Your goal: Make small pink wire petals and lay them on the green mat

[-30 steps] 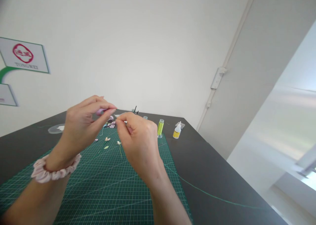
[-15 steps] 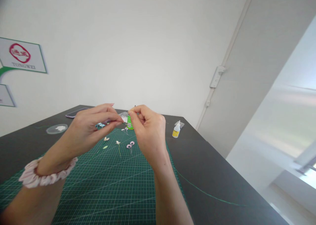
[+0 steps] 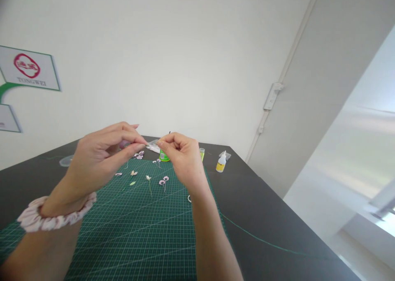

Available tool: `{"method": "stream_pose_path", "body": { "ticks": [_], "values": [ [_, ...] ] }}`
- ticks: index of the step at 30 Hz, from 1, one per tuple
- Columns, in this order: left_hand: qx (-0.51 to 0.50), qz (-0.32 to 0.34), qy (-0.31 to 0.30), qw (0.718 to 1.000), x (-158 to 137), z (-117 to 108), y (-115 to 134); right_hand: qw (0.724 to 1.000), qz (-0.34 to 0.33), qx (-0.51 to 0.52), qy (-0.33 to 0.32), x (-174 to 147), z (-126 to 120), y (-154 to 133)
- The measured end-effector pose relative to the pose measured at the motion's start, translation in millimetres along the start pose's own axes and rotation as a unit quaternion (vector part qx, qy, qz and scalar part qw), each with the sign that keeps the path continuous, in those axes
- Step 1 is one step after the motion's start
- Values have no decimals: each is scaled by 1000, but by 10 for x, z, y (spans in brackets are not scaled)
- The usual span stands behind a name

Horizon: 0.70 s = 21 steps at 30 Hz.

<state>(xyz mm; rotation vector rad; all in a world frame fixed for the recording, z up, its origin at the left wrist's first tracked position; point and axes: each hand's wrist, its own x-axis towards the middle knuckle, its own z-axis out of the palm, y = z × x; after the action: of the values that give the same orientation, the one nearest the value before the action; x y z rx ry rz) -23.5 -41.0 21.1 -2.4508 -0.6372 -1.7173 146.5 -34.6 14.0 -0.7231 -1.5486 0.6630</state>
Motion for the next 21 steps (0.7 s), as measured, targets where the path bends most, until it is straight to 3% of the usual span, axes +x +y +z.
{"method": "stream_pose_path", "body": {
  "ticks": [9,16,21],
  "values": [
    [81,-4,93,992,3,16,-75,999,12,-1,-43,-44,106,-2],
    [135,16,84,987,7,9,-114,997,-20,-50,-47,-150,145,-84],
    [133,27,37,990,-4,-3,-124,993,-56,-106,-23,-216,137,-179]
  ]
}}
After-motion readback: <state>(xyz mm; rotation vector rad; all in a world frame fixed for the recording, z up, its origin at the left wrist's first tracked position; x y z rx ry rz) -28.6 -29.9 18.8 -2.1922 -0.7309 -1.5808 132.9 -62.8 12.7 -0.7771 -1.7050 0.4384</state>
